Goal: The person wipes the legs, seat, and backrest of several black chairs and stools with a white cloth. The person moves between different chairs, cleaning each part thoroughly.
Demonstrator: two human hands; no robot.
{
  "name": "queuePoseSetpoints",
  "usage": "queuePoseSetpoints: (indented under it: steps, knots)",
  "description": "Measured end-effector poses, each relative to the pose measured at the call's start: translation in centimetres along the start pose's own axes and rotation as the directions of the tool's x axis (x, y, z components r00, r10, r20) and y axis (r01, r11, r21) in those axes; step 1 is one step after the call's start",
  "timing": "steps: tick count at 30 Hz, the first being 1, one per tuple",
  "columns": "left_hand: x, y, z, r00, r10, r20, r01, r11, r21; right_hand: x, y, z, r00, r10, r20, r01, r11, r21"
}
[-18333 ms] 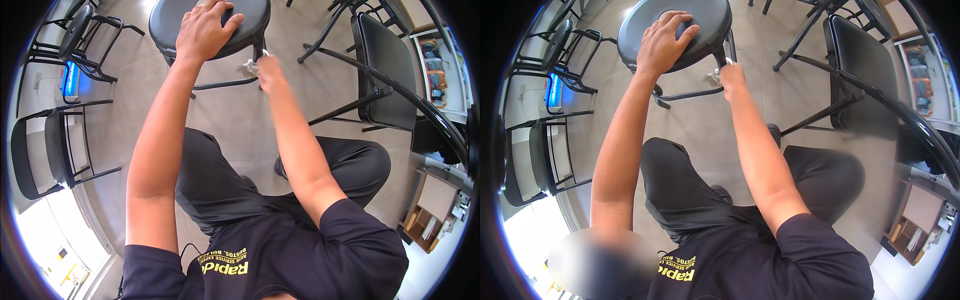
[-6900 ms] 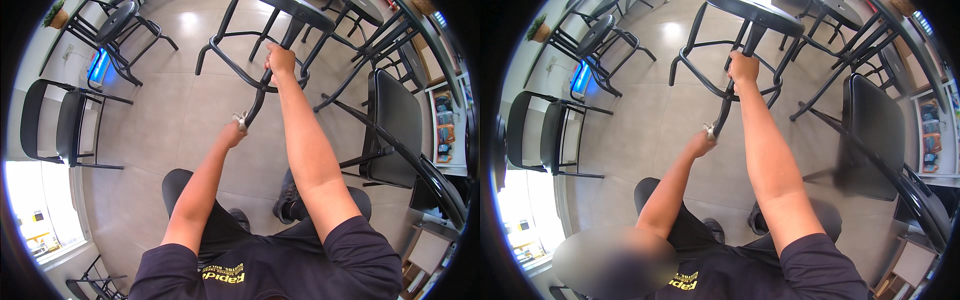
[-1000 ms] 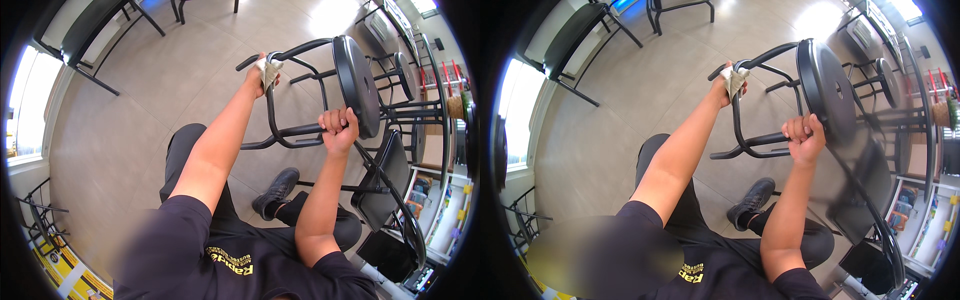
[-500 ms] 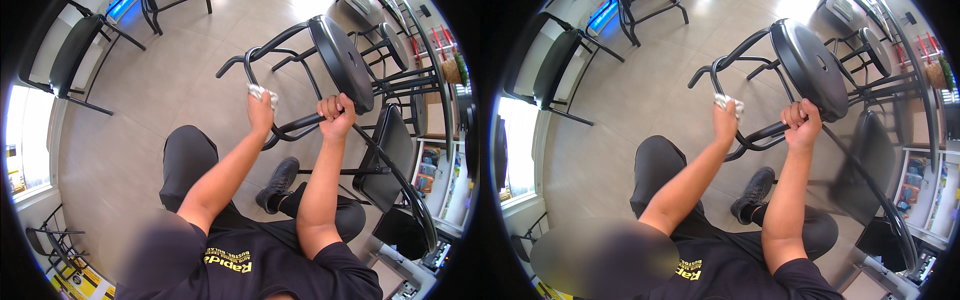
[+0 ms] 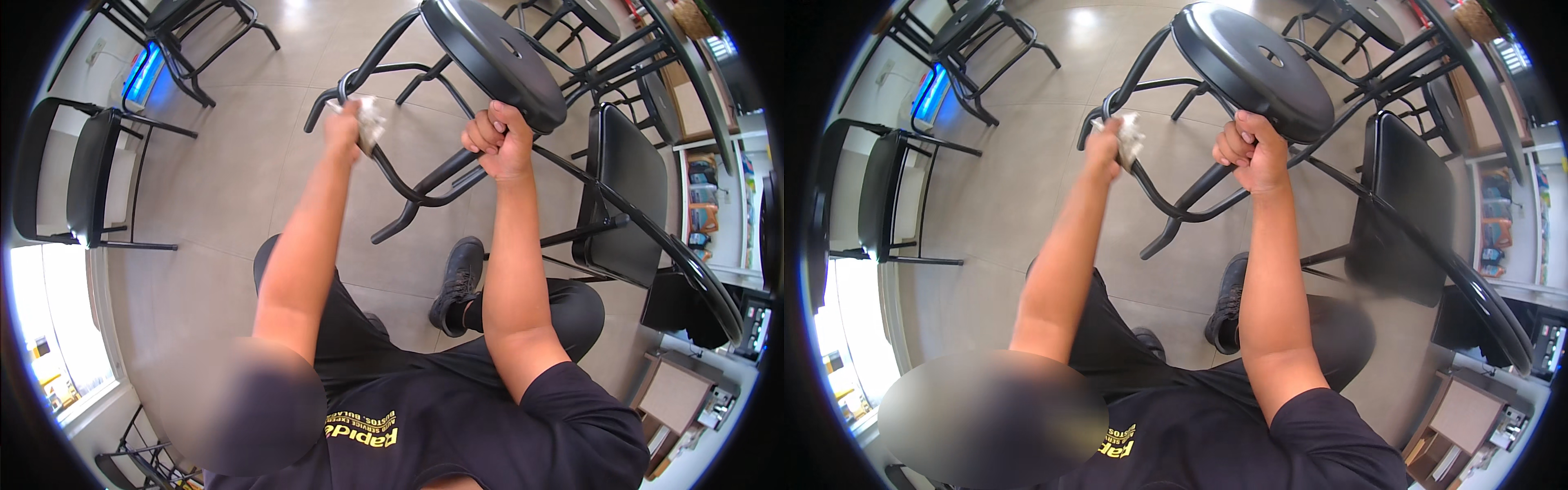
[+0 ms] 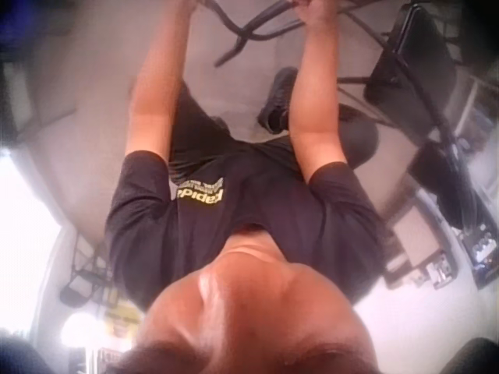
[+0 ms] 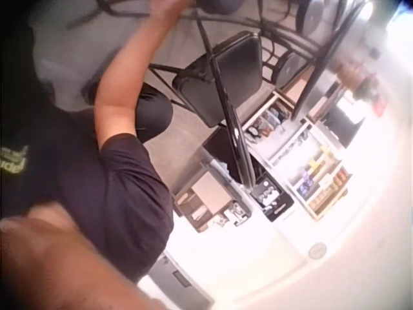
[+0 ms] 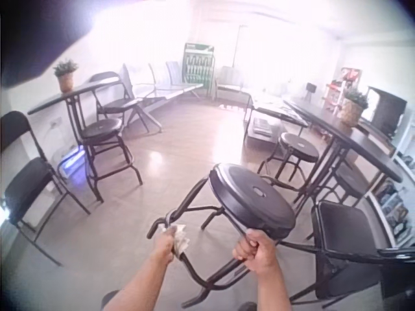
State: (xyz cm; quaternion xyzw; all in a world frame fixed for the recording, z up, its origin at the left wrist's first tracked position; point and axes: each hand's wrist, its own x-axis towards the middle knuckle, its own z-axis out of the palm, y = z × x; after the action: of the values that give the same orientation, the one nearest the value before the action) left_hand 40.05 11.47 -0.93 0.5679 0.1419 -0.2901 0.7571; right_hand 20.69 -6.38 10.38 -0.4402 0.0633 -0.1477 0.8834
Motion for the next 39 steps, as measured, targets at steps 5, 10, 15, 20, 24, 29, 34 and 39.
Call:
queuePoseSetpoints:
  steps: [5, 10, 15, 20, 24, 29, 34, 39]
  knots:
    - [3.5, 3.0, 0.3, 0.999, 0.026, 0.040, -0.029, 0.997, 0.073, 0.0, -0.1, 0.5, 0.999, -0.034, -0.041, 0.035, 0.999, 0.026]
    - [-2.5, -1.3, -3.3, 0.979, 0.176, 0.098, -0.196, 0.945, 0.260, 0.4, -0.6, 0.1, 0.994, -0.056, -0.093, 0.059, 0.998, 0.035]
    - [-11.0, -3.0, -7.0, 0.949, 0.102, 0.298, -0.250, 0.821, 0.514, 0.7, -1.4, -0.2, 0.993, -0.075, -0.096, 0.078, 0.997, 0.027]
    - [-14.8, -9.1, -3.7, 0.693, 0.186, 0.696, -0.713, 0.323, 0.623, 1.0, -1.6, -0.6, 0.991, -0.098, -0.087, 0.102, 0.994, 0.049]
    - [-16.2, -11.8, -3.1, 0.755, 0.429, 0.496, -0.646, 0.354, 0.676, 0.9, -2.0, -0.6, 0.989, -0.109, -0.099, 0.110, 0.994, 0.009]
    - [-15.5, -13.7, -5.0, 0.722, 0.489, 0.490, -0.672, 0.326, 0.665, 0.6, -1.4, -0.1, 0.993, -0.090, -0.077, 0.087, 0.995, -0.041]
    - [-14.9, -15.4, -8.5, 0.742, 0.434, 0.511, -0.669, 0.430, 0.606, 0.6, -1.3, -0.2, 0.995, -0.090, -0.039, 0.089, 0.996, -0.006]
    - [-14.0, -17.1, -11.9, 0.718, 0.422, 0.554, -0.684, 0.276, 0.676, 1.1, -1.7, -0.8, 0.995, -0.081, -0.050, 0.081, 0.997, 0.009]
